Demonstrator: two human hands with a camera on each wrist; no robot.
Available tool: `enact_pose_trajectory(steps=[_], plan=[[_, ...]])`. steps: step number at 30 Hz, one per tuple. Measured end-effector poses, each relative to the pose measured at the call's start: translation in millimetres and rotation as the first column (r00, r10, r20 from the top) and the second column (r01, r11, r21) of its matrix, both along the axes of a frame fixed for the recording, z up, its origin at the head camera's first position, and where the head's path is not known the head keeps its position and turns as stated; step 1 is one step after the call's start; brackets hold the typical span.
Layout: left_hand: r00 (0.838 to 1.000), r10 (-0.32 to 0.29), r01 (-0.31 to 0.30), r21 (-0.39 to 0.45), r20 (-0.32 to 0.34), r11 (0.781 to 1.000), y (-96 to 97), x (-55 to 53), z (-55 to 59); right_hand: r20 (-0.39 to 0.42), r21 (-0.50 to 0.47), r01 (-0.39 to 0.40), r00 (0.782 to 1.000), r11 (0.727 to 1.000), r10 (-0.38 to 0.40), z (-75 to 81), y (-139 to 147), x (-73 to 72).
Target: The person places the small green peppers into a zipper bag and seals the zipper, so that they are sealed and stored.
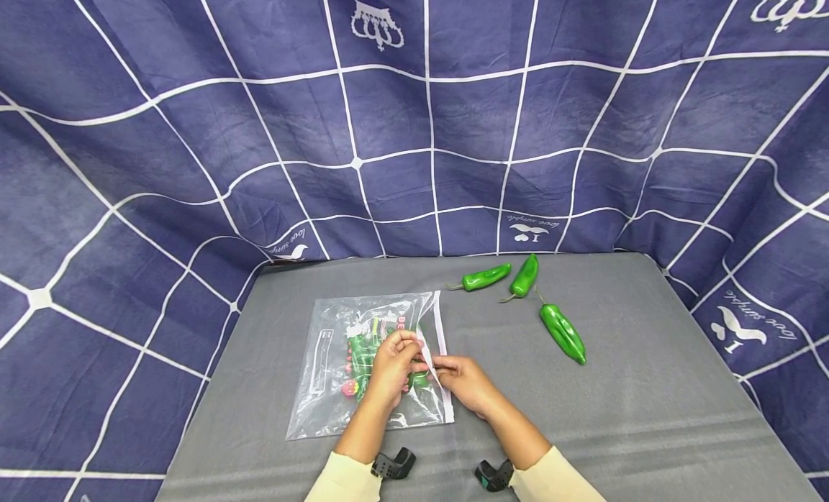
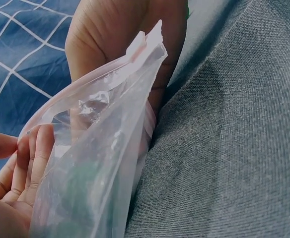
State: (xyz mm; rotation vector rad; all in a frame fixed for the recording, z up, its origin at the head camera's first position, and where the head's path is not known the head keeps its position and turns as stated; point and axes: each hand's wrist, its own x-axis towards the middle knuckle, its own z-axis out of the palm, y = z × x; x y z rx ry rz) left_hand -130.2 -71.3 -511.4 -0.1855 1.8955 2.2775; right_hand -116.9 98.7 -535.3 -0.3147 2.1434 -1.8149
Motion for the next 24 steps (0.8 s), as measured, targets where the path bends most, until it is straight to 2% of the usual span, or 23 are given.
enact_pose_trajectory(steps=[12,24], plan=[[1.000,0.008,-0.008,-0.034,0.011,0.999,-1.3,-1.1,0.0,0.021,-0.035,-0.060,0.998,0.998,0.061,-1.5,1.1,-0.7],[1.000,-0.008,0.008,-0.046,0.019,0.999,-1.1,-3.0,-1.6,0.003,-0.101,-0.067,0.998,0.993,0.068,1.3,6.9,-0.8]])
